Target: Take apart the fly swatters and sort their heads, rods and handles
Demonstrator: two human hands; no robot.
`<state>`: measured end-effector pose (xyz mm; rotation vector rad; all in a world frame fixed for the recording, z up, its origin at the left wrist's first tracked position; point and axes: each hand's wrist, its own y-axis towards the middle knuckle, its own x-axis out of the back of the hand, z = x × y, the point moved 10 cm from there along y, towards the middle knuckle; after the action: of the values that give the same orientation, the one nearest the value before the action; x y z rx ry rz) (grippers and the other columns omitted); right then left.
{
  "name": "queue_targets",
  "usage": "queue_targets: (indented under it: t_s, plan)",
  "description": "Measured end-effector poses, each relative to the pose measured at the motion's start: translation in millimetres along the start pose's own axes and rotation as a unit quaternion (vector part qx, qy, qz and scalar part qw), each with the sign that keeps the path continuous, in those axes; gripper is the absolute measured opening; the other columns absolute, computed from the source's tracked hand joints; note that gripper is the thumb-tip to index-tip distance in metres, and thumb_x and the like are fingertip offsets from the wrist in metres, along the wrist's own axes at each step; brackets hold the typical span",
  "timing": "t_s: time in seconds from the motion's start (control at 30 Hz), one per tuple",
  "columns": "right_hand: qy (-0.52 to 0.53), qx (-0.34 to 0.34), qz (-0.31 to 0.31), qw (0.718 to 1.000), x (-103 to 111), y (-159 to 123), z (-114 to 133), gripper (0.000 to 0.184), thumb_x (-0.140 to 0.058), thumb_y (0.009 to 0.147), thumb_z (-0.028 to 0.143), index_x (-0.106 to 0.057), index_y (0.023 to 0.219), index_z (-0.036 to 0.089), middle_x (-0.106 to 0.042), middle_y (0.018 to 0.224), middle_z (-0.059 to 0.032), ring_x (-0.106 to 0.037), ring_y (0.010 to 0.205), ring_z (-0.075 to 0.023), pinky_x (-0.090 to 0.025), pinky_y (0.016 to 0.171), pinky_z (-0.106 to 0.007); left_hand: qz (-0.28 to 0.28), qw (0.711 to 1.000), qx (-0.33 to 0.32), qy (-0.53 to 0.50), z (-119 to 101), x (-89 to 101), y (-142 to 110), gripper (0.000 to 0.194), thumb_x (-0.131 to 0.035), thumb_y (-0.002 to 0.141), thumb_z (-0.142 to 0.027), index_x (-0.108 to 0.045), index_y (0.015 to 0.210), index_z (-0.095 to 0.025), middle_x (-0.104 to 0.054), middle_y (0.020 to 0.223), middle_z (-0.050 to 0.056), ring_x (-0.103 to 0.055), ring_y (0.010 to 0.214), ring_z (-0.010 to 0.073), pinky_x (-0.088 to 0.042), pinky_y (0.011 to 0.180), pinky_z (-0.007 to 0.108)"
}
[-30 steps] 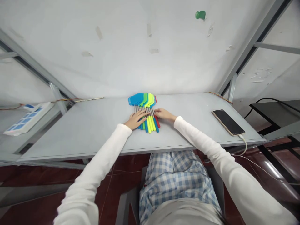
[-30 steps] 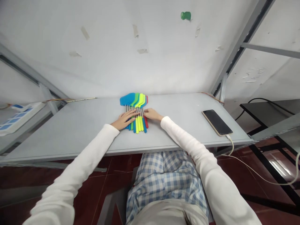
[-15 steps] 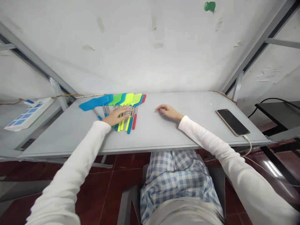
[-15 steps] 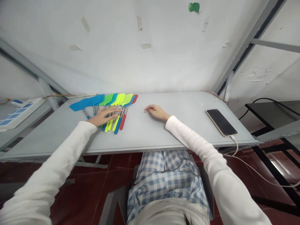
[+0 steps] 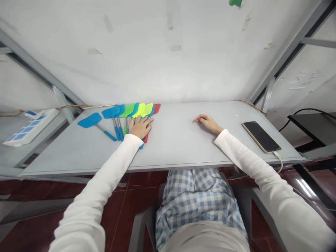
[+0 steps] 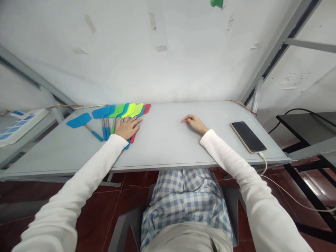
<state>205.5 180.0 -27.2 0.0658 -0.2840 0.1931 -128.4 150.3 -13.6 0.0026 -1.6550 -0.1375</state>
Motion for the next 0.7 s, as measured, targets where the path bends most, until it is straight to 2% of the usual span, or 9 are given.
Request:
queue_targets:
  t_s: [0.13, 0.3, 0.47, 0.53, 0.6, 0.63, 0.67, 0.7]
  plan:
    - [-0.017, 0.011, 0.008, 1.000, -0.1, 0.2, 1.3, 0.030, -0.042, 0.081, 0.006, -0.071, 0.083, 0.014, -0.065, 0.076, -0.0032, -0.056, 0.074, -0.0126, -0.046, 0.082, -0.027, -0.002, 1.000, 0.027, -0.003, 14.8, 2.3, 7.8, 0.052, -0.034, 0.098, -0.042, -0.055, 0.144, -0.033, -0.041, 0.161, 0.001, -0.024, 0.153, 0.0320, -0.013, 0.123, 0.059]
    - [-0.053, 0.024, 0.012, 0.998, -1.2, -0.7, 2.0, 0.033, -0.041, 0.082, 0.005, -0.072, 0.084, 0.014, -0.064, 0.080, -0.0037, -0.056, 0.077, -0.0130, -0.046, 0.084, -0.027, 0.009, 0.995, 0.090, -0.031, 52.3, 0.6, 4.6, 0.056, -0.032, 0.098, -0.045, -0.052, 0.148, -0.029, -0.034, 0.165, 0.004, -0.023, 0.153, 0.0364, -0.014, 0.121, 0.066]
    - [-0.093, 0.050, 0.018, 0.994, -2.8, -1.7, 4.5, 0.034, -0.040, 0.084, 0.007, -0.074, 0.087, 0.013, -0.063, 0.087, -0.0048, -0.056, 0.079, -0.0132, -0.046, 0.087, -0.028, 0.003, 0.989, 0.134, -0.062, 82.4, 4.8, -3.9, 0.055, -0.038, 0.097, -0.052, -0.052, 0.147, -0.033, -0.030, 0.166, 0.003, -0.014, 0.155, 0.0395, -0.005, 0.118, 0.074]
    - [-0.111, 0.058, 0.018, 0.992, -2.8, -2.2, 5.5, 0.034, -0.041, 0.084, 0.008, -0.075, 0.088, 0.014, -0.062, 0.089, -0.0049, -0.057, 0.080, -0.0135, -0.046, 0.089, -0.029, -0.028, 0.982, 0.159, -0.099, 97.4, 15.0, -8.6, 0.058, -0.034, 0.098, -0.056, -0.047, 0.150, -0.033, -0.023, 0.169, 0.004, -0.012, 0.155, 0.0402, -0.005, 0.117, 0.077]
    - [-0.127, 0.066, 0.016, 0.990, -2.8, -2.7, 6.3, 0.035, -0.041, 0.085, 0.010, -0.075, 0.088, 0.014, -0.061, 0.089, -0.0049, -0.057, 0.081, -0.0139, -0.046, 0.091, -0.030, -0.115, 0.956, 0.234, -0.135, 127.9, 33.7, -21.0, 0.062, -0.025, 0.101, -0.055, -0.039, 0.154, -0.026, -0.019, 0.170, 0.009, -0.018, 0.154, 0.0396, -0.015, 0.117, 0.075]
    - [-0.132, 0.070, 0.016, 0.989, -3.0, -3.0, 6.7, 0.035, -0.041, 0.085, 0.011, -0.076, 0.088, 0.014, -0.061, 0.088, -0.0049, -0.057, 0.081, -0.0141, -0.046, 0.091, -0.030, -0.152, 0.939, 0.273, -0.141, 145.1, 40.6, -29.1, 0.063, -0.021, 0.102, -0.051, -0.035, 0.155, -0.020, -0.023, 0.168, 0.014, -0.023, 0.152, 0.0395, -0.021, 0.116, 0.073]
    - [-0.136, 0.074, 0.016, 0.988, -3.1, -3.1, 7.2, 0.035, -0.041, 0.085, 0.011, -0.076, 0.088, 0.014, -0.060, 0.088, -0.0049, -0.057, 0.081, -0.0142, -0.046, 0.091, -0.030, -0.164, 0.933, 0.290, -0.135, 158.9, 42.9, -33.8, 0.063, -0.018, 0.103, -0.047, -0.033, 0.155, -0.014, -0.031, 0.164, 0.017, -0.028, 0.150, 0.0402, -0.027, 0.115, 0.070]
    - [-0.139, 0.078, 0.016, 0.987, -3.5, -3.3, 7.5, 0.035, -0.041, 0.085, 0.011, -0.076, 0.088, 0.014, -0.060, 0.088, -0.0049, -0.057, 0.081, -0.0142, -0.046, 0.091, -0.030, -0.147, 0.937, 0.291, -0.122, 169.9, 39.7, -34.8, 0.063, -0.017, 0.103, -0.044, -0.031, 0.154, -0.010, -0.041, 0.157, 0.019, -0.032, 0.147, 0.0415, -0.030, 0.113, 0.069]
